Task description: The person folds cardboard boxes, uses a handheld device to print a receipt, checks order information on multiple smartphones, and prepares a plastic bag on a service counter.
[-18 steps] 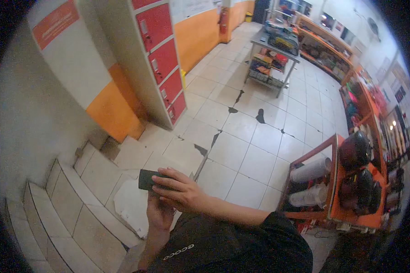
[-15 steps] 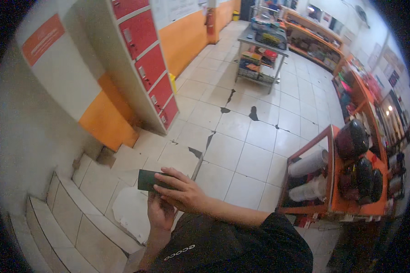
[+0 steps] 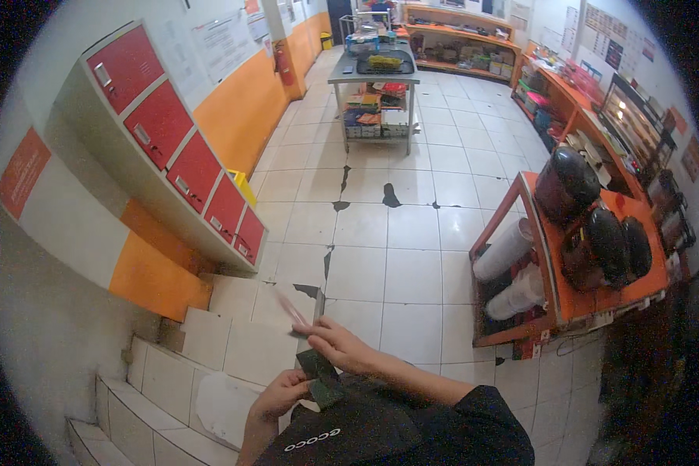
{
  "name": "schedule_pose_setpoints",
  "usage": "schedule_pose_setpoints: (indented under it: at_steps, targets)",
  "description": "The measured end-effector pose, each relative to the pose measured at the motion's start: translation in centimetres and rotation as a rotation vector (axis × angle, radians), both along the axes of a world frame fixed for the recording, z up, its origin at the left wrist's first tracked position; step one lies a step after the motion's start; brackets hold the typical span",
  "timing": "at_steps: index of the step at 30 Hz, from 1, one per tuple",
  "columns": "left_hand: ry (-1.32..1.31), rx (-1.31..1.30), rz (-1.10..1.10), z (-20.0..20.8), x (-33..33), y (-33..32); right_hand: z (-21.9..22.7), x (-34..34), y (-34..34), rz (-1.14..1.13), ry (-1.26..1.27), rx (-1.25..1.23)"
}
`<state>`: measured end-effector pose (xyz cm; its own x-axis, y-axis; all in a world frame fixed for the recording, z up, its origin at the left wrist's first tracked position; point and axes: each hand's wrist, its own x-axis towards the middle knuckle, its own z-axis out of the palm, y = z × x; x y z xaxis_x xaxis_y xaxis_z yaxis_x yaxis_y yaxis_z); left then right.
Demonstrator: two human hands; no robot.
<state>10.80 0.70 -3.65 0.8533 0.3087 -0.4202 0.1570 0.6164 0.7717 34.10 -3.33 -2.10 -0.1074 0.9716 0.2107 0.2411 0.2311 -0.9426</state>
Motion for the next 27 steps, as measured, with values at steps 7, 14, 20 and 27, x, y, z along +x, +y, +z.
schedule_pose_setpoints:
  at_steps: [7, 14, 20, 27]
  targets:
    - [0.097, -0.177, -0.029, -2.1, 1.0, -0.5, 1.3, 3.9, -1.8, 0.270, 0.070, -0.065]
    - [0.151, -0.291, 0.001, -3.3, 1.7, -2.2, 2.3, 3.7, -2.0, 0.096, -0.226, -0.065]
    - [0.062, -0.274, -0.097, -2.6, 2.0, -2.0, 0.5, 4.3, -0.9, 0.268, -0.026, -0.108]
    - [0.202, -0.088, -0.150, 1.3, 3.2, -1.4, 0.8, 4.9, -1.3, 0.498, 0.069, -0.235]
